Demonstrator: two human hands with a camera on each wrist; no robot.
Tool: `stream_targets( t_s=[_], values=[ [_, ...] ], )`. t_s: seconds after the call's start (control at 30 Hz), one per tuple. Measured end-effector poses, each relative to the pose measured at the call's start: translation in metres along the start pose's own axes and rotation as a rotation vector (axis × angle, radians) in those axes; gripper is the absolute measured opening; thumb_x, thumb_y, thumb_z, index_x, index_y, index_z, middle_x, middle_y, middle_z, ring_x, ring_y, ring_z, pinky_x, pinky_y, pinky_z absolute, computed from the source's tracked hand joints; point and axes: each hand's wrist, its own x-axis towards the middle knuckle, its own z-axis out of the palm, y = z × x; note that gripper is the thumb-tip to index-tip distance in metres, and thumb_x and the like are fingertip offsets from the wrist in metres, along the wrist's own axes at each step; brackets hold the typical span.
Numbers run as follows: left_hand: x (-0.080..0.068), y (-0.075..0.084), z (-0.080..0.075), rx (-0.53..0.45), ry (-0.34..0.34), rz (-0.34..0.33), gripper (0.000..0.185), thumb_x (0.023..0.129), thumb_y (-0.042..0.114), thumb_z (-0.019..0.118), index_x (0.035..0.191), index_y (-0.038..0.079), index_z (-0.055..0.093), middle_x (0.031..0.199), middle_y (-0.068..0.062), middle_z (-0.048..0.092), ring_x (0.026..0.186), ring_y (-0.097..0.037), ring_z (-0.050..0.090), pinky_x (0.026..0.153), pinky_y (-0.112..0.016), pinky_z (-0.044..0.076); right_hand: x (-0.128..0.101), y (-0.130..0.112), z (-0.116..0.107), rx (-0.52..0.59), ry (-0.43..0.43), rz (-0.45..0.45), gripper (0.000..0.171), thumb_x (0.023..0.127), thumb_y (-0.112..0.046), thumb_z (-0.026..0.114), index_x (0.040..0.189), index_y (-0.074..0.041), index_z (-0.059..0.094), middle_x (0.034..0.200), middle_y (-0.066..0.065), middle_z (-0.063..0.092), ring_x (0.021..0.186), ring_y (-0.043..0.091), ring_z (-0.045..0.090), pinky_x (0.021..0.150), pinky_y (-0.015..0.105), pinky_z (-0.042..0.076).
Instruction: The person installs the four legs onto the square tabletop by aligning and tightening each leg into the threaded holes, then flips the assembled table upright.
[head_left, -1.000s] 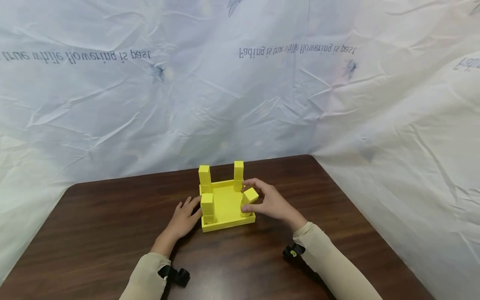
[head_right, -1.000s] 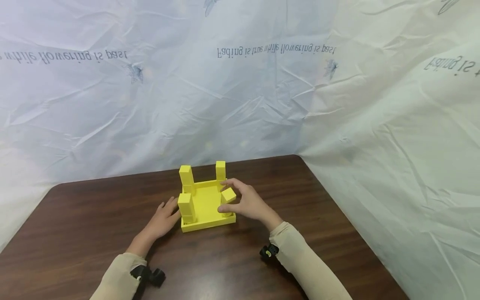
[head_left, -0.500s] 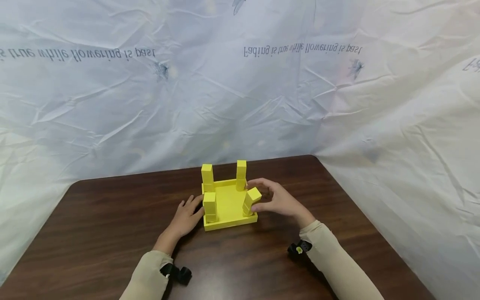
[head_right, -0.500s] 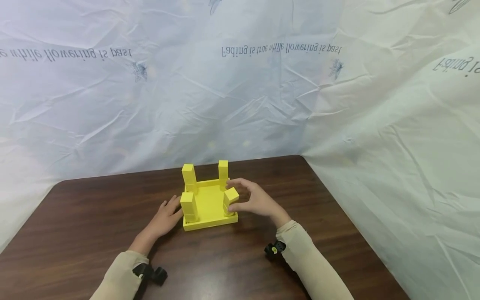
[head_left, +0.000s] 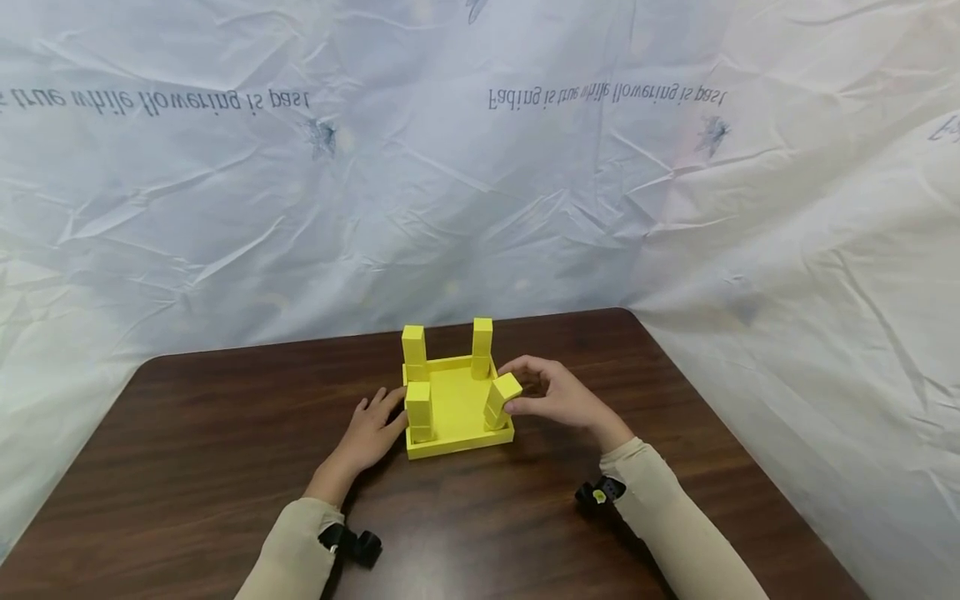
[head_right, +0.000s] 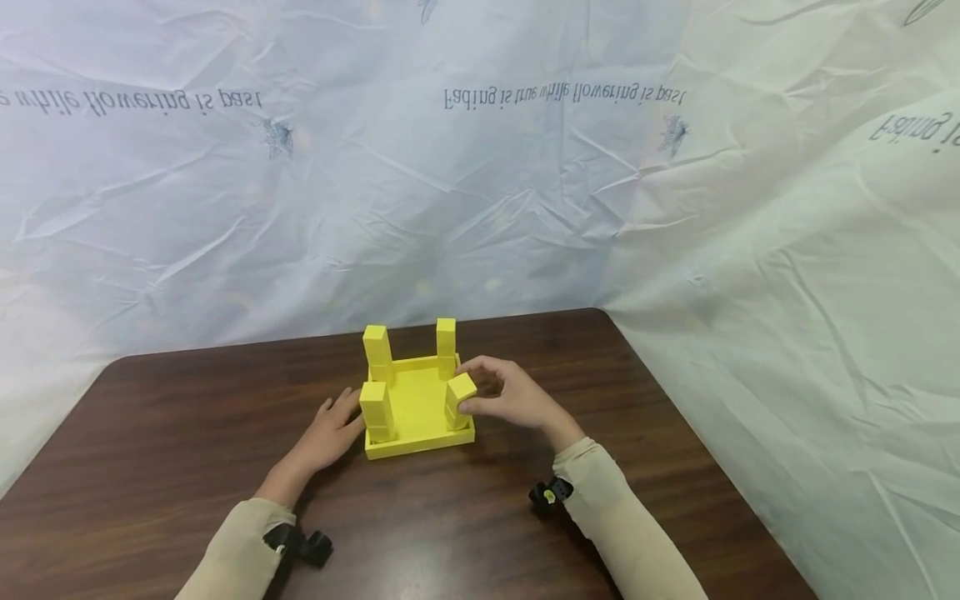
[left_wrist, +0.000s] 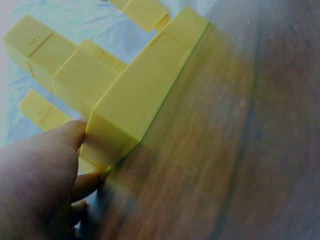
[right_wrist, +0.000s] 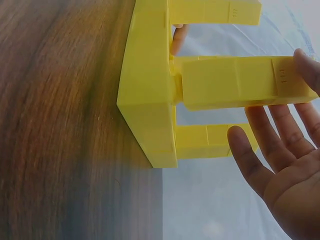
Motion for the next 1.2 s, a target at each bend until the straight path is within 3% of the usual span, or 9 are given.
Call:
stream_targets(
  t_s=[0.23,0.43,0.73,0.83,1.0,1.2],
  values=[
    [0.0,0.001,-0.001,0.004,-0.009,-0.007,0.057,0.116,0.031,0.046,0.165,0.005,0.034,0.166,-0.026,0.034,0.159,-0.049,0.012,0.125,-0.069,-0.001,-0.001,0.001,0.007,-0.038,0.075,0.017,0.036,0.093,-0.008,0.082,0.126,-0.009,0.068,0.113,0.01,0.074,0.099,0.032,0.07,0.083,0.039,0.062],
    [0.001,0.0,-0.003,0.0,-0.014,-0.013,0.058,0.116,0.032,0.045,0.166,0.005,0.033,0.167,-0.025,0.033,0.159,-0.048,0.011,0.125,-0.068,-0.002,-0.001,0.001,0.016,-0.125,0.153,0.01,0.034,0.091,-0.014,0.087,0.12,-0.014,0.069,0.104,0.003,0.071,0.091,0.026,0.067,0.076,0.04,0.059],
    [0.0,0.001,-0.004,-0.004,-0.024,-0.014,0.058,0.116,0.033,0.045,0.166,0.006,0.033,0.168,-0.026,0.032,0.159,-0.048,0.009,0.124,-0.069,-0.002,0.0,0.001,0.019,-0.174,0.159,0.009,0.037,0.089,-0.018,0.089,0.12,-0.016,0.069,0.099,0.001,0.069,0.083,0.024,0.067,0.074,0.044,0.06],
    [-0.001,0.002,-0.003,-0.002,-0.017,-0.009,0.058,0.116,0.034,0.045,0.166,0.006,0.033,0.168,-0.026,0.032,0.159,-0.048,0.01,0.124,-0.069,-0.002,-0.001,-0.002,0.016,-0.193,0.148,0.018,0.045,0.086,-0.021,0.092,0.124,-0.017,0.069,0.111,0.001,0.07,0.092,0.029,0.068,0.081,0.052,0.06],
    [-0.001,0.002,-0.002,0.0,-0.012,-0.013,0.058,0.116,0.032,0.044,0.166,0.005,0.032,0.168,-0.025,0.031,0.159,-0.047,0.01,0.125,-0.069,-0.002,0.0,-0.004,0.008,-0.213,0.071,0.023,0.069,0.082,-0.026,0.095,0.142,-0.018,0.063,0.144,0.005,0.064,0.128,0.029,0.06,0.102,0.058,0.051],
    [0.001,0.002,-0.002,0.002,-0.013,-0.013,0.058,0.116,0.031,0.045,0.166,0.005,0.032,0.168,-0.025,0.032,0.159,-0.047,0.01,0.125,-0.068,-0.002,0.006,-0.003,-0.007,-0.086,-0.077,-0.007,0.074,0.086,-0.015,0.091,0.151,-0.009,0.056,0.152,0.012,0.057,0.144,0.029,0.05,0.111,0.054,0.047]
  ],
)
